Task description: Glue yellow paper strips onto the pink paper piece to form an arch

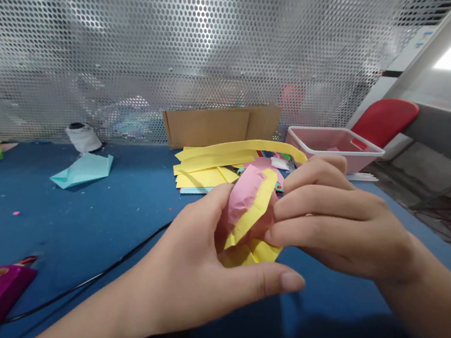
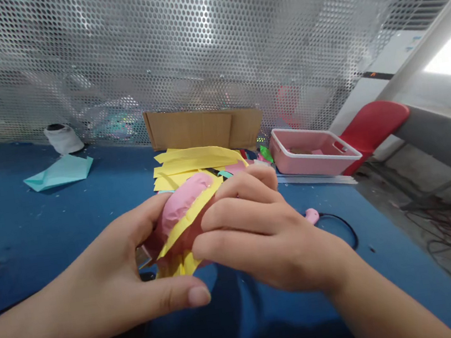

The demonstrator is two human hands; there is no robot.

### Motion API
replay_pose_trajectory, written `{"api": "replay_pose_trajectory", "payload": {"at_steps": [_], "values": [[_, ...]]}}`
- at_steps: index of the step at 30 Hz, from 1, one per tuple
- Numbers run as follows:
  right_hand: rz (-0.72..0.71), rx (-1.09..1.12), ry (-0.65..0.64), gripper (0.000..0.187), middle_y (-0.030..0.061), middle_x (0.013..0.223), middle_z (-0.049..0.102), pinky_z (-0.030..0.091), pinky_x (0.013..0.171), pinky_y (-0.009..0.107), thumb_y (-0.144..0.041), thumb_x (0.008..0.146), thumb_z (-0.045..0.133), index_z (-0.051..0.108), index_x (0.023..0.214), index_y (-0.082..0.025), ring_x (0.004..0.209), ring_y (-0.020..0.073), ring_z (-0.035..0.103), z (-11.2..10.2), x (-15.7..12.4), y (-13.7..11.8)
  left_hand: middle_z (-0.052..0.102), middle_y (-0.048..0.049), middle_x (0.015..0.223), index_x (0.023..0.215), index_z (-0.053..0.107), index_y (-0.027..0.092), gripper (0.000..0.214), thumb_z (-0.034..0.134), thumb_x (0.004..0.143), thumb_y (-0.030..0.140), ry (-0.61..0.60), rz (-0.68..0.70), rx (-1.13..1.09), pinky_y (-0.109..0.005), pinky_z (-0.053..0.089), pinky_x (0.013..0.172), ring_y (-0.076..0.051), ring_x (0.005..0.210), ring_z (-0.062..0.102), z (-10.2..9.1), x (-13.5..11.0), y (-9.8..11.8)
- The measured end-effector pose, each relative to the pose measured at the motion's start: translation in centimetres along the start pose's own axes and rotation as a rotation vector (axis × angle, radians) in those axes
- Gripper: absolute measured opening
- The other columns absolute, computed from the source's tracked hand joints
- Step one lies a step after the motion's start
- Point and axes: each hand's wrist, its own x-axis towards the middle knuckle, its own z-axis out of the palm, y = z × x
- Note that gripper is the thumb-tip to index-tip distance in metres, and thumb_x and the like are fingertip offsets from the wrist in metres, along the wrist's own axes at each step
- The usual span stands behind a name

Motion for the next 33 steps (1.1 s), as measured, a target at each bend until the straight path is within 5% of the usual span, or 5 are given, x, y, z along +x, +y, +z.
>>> {"api": "replay_pose_trajectory", "payload": {"at_steps": [6,12,18,26,33], "values": [[0.007,-0.159,0.017,0.025,-0.0060,0.076,0.072,0.040,0.086,0.039,-0.020,0.095,0.048,0.065,0.081,-0.031,0.081,0.0153,0.062,-0.7,0.1,-1.5,0.059,0.0049,0.071,0.084,0.053,0.020,0.028,0.074,0.070,0.033,0.113,0.054,0.087,-0.017,0.042,0.048,-0.010,0.058,0.050,1.1,-0.1,0.3],[-0.073,-0.245,0.120,0.021,-0.0087,0.081,0.075,0.036,0.100,0.039,-0.020,0.093,0.052,0.071,0.088,-0.029,0.085,0.0141,0.064,-0.4,-0.7,-1.3,0.060,0.0050,0.072,0.085,0.052,0.020,0.031,0.076,0.069,0.032,0.121,0.082,0.074,-0.016,0.044,0.049,-0.010,0.060,0.053,1.0,-0.2,0.3],[-0.136,-0.243,0.208,0.026,-0.0069,0.081,0.072,0.038,0.092,0.040,-0.009,0.089,0.051,0.072,0.084,-0.023,0.084,0.0125,0.063,0.1,-0.6,-0.6,0.057,0.0054,0.071,0.084,0.052,0.018,0.028,0.072,0.068,0.030,0.090,0.031,0.113,-0.016,0.043,0.048,-0.009,0.058,0.049,0.5,0.0,0.9],[-0.070,-0.175,0.135,0.022,-0.0054,0.081,0.072,0.038,0.091,0.037,-0.013,0.094,0.050,0.068,0.086,-0.022,0.087,0.0118,0.061,-0.2,-0.3,-0.6,0.052,0.0049,0.068,0.082,0.052,0.019,0.030,0.073,0.067,0.035,0.077,-0.006,0.130,-0.018,0.039,0.046,-0.009,0.057,0.045,0.4,0.0,0.9],[0.037,-0.178,0.224,0.017,0.0027,0.106,0.069,0.049,0.093,0.045,-0.018,0.087,0.062,0.064,0.099,-0.030,0.109,0.0244,0.061,-0.4,0.0,2.5,0.063,-0.0001,0.083,0.091,0.061,0.020,0.030,0.074,0.071,0.037,-0.045,-0.173,-0.236,-0.022,0.049,0.061,-0.015,0.074,0.059,-0.6,0.5,0.6]]}}
